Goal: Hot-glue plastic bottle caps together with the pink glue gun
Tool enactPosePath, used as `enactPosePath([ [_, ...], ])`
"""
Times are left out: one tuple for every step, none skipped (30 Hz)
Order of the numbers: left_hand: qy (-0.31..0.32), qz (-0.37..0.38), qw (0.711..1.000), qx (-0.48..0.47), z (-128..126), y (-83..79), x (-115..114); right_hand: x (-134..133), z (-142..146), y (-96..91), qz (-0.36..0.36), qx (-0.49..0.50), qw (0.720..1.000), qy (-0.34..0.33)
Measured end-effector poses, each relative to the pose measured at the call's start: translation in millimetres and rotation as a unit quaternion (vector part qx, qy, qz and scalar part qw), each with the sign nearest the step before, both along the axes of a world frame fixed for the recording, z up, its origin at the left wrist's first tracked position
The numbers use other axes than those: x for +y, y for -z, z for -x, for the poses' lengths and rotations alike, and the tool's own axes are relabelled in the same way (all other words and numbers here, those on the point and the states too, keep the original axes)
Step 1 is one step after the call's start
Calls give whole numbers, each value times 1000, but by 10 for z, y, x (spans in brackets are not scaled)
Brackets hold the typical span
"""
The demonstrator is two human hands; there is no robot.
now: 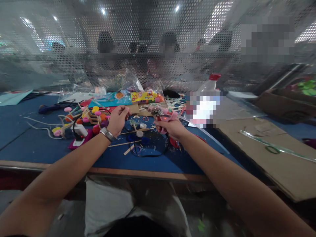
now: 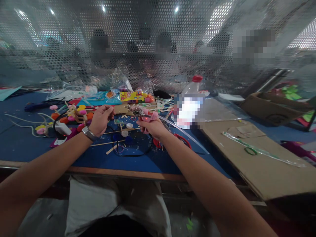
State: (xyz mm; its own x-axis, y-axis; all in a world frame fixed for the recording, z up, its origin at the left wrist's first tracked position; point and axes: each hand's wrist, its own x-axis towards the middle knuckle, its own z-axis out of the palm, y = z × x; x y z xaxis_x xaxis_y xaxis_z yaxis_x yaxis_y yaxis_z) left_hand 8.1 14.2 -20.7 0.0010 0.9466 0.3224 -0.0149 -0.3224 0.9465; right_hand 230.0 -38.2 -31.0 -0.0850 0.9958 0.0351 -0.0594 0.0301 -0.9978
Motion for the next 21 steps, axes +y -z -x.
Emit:
enactPosePath([
  [6,-7,1000,15,6,2,-4,0,-1,2,2,-3,1000,-1],
  [11,-16,999,41,14,3,-7,0,-3,5,3,-5,1000,-2],
  [16,-28,996,78,21,4,-11,3,-5,10,4,-4,1000,-3],
  [19,-42,991,125,29,5,-16,7,-7,17,4,-1,1000,-4],
  [21,-57,982,176,36,4,-20,14,-9,25,5,3,1000,-3],
  [22,-72,971,228,42,4,-26,23,-11,34,6,8,1000,0],
  [24,-86,957,275,48,2,-32,33,-11,43,4,14,1000,4],
  [27,-97,944,315,53,0,-38,43,-11,50,0,22,1000,10],
  [32,-106,931,347,59,-3,-46,52,-9,54,-6,29,999,15],
  [38,-113,921,371,66,-8,-54,59,-8,55,-13,37,999,22],
  [45,-119,912,389,74,-14,-63,63,-6,50,-19,42,999,28],
  [53,-123,905,403,82,-21,-72,63,-5,41,-24,45,998,33],
  [61,-124,899,415,91,-29,-81,61,-5,28,-28,45,998,38],
  [71,-124,892,428,101,-37,-90,56,-6,12,-30,42,998,43],
  [83,-123,885,442,111,-46,-98,50,-8,-5,-33,37,998,47],
  [94,-122,876,456,119,-53,-104,43,-10,-21,-35,32,998,50],
  [104,-123,868,469,127,-59,-107,37,-12,-34,-36,28,998,51],
  [111,-125,861,480,133,-63,-108,33,-14,-44,-38,25,998,52],
  [116,-128,856,488,137,-64,-105,31,-15,-48,-39,23,998,51],
  [119,-130,852,493,141,-63,-99,32,-14,-48,-41,23,998,51],
  [121,-132,848,499,143,-60,-91,35,-13,-44,-43,22,998,51],
])
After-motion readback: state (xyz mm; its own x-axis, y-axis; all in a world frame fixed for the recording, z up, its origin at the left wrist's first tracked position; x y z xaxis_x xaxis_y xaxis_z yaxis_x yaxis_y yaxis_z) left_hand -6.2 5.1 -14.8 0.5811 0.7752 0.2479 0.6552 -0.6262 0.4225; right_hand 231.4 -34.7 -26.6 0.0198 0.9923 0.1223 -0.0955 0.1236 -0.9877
